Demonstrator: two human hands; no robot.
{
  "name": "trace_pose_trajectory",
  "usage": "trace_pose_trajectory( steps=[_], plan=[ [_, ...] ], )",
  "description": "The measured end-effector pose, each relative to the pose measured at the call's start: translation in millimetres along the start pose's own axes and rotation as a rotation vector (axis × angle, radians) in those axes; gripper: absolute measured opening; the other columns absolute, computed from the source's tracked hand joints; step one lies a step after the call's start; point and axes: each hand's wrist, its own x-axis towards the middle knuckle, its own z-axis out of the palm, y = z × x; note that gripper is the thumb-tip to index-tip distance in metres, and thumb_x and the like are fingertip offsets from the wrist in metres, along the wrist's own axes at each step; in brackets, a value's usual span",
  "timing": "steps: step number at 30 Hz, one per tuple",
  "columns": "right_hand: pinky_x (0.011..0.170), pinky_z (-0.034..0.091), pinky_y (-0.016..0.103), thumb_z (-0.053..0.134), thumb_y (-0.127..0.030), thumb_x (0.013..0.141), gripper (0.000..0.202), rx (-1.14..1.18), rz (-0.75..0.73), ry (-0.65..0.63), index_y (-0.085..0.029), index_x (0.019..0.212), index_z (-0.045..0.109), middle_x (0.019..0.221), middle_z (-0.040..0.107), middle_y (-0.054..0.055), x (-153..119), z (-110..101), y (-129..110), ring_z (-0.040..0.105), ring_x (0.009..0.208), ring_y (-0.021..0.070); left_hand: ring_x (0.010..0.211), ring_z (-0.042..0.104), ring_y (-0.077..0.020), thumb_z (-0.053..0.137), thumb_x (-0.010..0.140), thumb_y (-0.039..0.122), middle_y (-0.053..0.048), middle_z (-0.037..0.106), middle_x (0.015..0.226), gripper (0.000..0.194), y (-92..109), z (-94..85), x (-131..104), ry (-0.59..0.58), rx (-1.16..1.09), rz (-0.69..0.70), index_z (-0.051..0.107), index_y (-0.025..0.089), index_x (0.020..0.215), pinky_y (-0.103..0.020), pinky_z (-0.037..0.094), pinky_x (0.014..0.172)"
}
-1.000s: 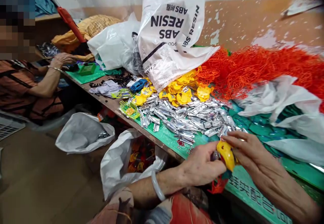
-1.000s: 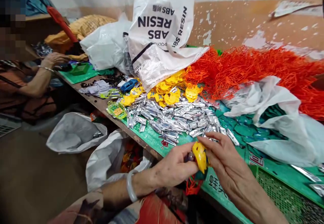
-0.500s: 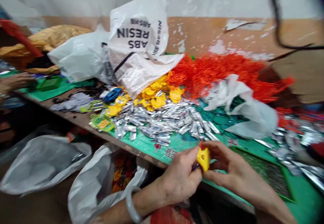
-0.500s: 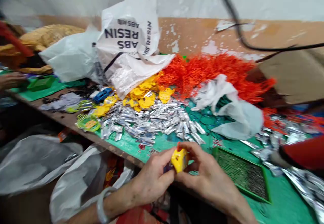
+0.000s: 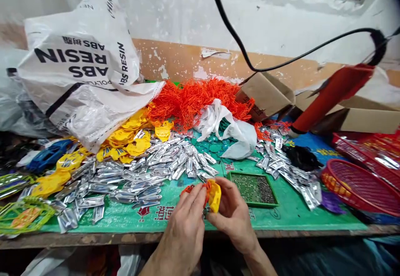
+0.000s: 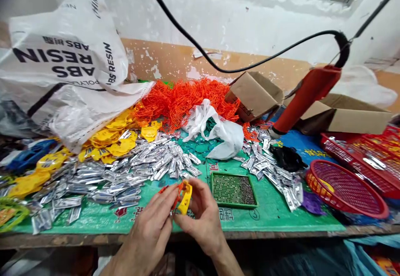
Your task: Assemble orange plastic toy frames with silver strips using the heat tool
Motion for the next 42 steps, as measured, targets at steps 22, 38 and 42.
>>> trace_pose_trajectory(
  steps=[22,38,42],
  plan=[
    [0.096,0.052,0.029,0.098,-0.015,0.029,0.096,0.215,-0.008,0.090,-0.034,0.118,0.067,0.125,0.069,0.001,-3,-19,6,0.064,0.111,0.0207,0.136,0.048,-0.0270,0.036,0.088,-0.003,-0.022,0.055,0.143,0.065,5,17.2,-5,0.073,0.080,0.383,0.029,0.004,0.152,-0.038,0.046,0.106],
    [0.097,0.051,0.033,0.096,-0.016,0.036,0.085,0.105,-0.023,0.016,-0.032,0.115,0.070,0.128,0.065,0.003,-4,-17,7,0.063,0.110,0.0226,0.121,0.060,-0.0255,0.042,0.086,0.000,-0.021,0.062,0.135,0.064,-5,11.6,1,0.041,0.067,0.435,0.034,0.003,0.149,-0.035,0.052,0.096],
    [0.096,0.052,0.035,0.097,-0.026,0.038,0.084,-0.008,-0.102,0.027,-0.032,0.117,0.069,0.126,0.063,0.005,-6,-18,8,0.062,0.109,0.0244,0.108,0.066,-0.0222,0.044,0.080,-0.004,-0.017,0.067,0.130,0.071,1,2.0,6,-0.002,0.015,0.385,0.035,0.008,0.150,-0.031,0.054,0.092]
  ],
)
